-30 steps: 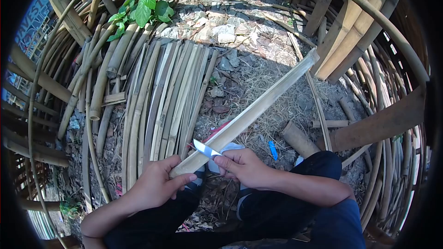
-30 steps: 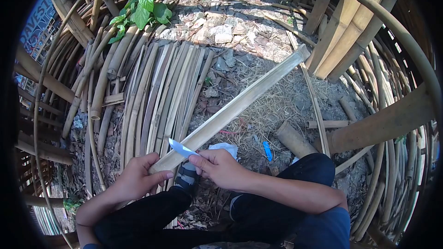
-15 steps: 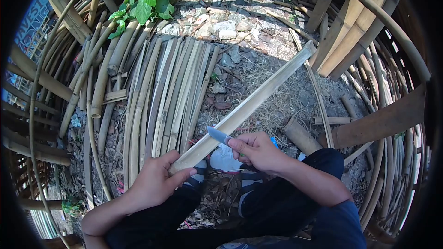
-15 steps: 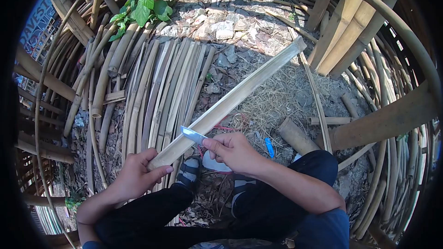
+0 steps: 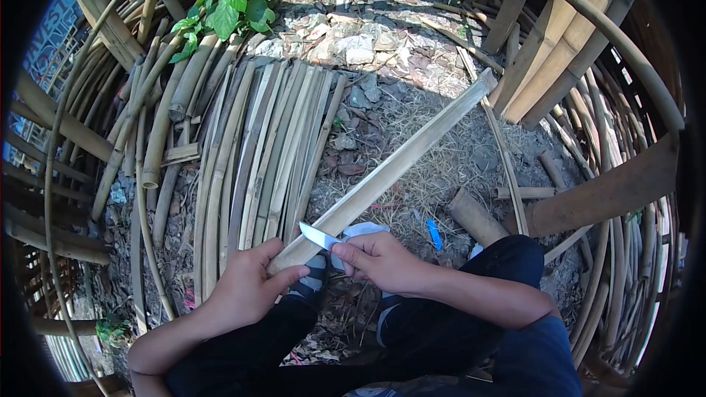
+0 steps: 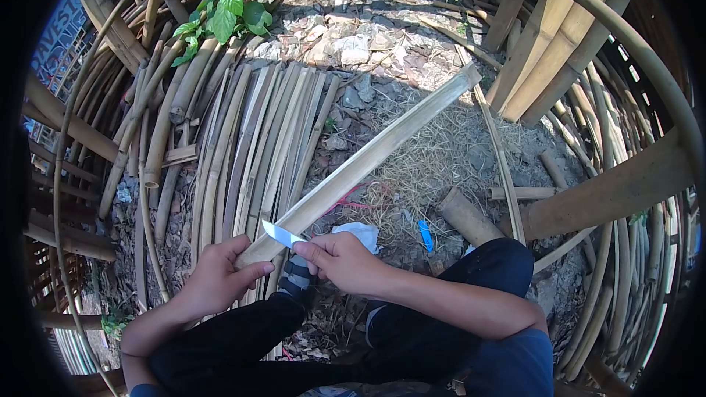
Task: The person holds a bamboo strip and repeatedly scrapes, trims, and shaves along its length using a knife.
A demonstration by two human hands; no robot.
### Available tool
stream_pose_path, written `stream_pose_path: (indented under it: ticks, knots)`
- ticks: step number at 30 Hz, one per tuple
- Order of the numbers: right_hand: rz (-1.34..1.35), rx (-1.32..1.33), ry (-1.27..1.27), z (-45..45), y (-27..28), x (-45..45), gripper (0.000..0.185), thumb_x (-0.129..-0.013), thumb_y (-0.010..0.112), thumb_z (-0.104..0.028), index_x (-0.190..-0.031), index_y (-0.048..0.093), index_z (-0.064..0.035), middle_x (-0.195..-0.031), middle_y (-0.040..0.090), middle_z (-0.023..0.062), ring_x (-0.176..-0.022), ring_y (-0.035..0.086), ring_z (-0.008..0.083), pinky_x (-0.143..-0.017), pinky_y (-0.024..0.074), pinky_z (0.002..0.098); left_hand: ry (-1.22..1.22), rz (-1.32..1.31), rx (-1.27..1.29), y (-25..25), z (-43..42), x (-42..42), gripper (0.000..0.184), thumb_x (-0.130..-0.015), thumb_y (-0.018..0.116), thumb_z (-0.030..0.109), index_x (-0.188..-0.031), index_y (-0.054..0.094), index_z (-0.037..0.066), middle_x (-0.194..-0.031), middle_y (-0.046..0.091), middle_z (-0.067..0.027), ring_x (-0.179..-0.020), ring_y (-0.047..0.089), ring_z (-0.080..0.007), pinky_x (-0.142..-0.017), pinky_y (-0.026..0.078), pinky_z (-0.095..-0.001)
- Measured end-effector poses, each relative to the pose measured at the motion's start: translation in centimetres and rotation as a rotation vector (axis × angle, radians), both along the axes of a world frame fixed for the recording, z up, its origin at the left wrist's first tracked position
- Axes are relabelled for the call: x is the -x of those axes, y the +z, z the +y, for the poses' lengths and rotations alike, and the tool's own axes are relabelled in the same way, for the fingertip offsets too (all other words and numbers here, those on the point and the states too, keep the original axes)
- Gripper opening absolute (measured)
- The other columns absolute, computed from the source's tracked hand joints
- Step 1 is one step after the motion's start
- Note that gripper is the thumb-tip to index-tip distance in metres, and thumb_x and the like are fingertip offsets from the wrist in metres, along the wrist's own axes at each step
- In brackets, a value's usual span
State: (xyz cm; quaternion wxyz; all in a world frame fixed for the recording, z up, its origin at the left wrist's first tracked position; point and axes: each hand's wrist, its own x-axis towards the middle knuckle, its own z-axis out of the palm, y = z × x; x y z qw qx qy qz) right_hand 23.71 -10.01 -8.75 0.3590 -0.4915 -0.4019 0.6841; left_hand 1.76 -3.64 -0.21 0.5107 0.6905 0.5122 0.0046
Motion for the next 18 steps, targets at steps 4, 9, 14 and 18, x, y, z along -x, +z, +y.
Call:
stream_pose_path:
  ticks: [4, 9, 14, 18]
  knots:
    - [-0.045, 0.012, -0.044, 0.0, -0.6, 0.3, 0.044, -0.102, 0.058, -0.038, -0.076, 0.063, -0.0025, -0.062, 0.052, -0.0024, -0.056, 0.043, 0.0058, -0.051, 0.0338, 0.0238, -0.029, 0.017, -0.056, -0.5, 0.0, 0.2, 0.031, -0.093, 0.073, 0.026, -0.092, 0.061, -0.003, -0.061, 0.059, -0.0082, -0.055, 0.059, -0.0126, -0.049, 0.045, -0.0315]
    - [-0.075, 0.109, -0.122, 1.0, 0.9, -1.6, 0.044, -0.101, 0.059, -0.039, -0.076, 0.065, -0.0029, -0.059, 0.05, -0.0029, -0.052, 0.042, 0.0045, -0.047, 0.032, 0.0239, 0.009, -0.049, -0.082, -1.0, -0.2, 0.6, 0.028, -0.094, 0.073, 0.024, -0.09, 0.06, 0.0, -0.062, 0.056, -0.0008, -0.052, 0.048, -0.0036, -0.044, 0.037, -0.0258]
    - [-0.156, 0.05, -0.164, 1.0, 0.4, -1.4, 0.043, -0.1, 0.062, -0.039, -0.076, 0.066, -0.0029, -0.059, 0.051, -0.0035, -0.053, 0.044, 0.0031, -0.046, 0.0342, 0.0233, -0.013, -0.028, -0.126, -1.2, -0.1, 0.7, 0.029, -0.094, 0.073, 0.025, -0.09, 0.06, -0.001, -0.062, 0.057, -0.0012, -0.054, 0.049, -0.004, -0.045, 0.038, -0.026]
    - [-0.205, 0.012, -0.186, 1.2, 1.0, -1.7, 0.044, -0.099, 0.063, -0.039, -0.075, 0.067, -0.0025, -0.058, 0.052, -0.0033, -0.049, 0.042, 0.0036, -0.045, 0.0329, 0.0238, -0.013, -0.041, -0.131, -1.2, -0.1, 0.7, 0.029, -0.094, 0.073, 0.025, -0.091, 0.061, -0.002, -0.063, 0.058, -0.0018, -0.055, 0.051, -0.0048, -0.046, 0.039, -0.0271]
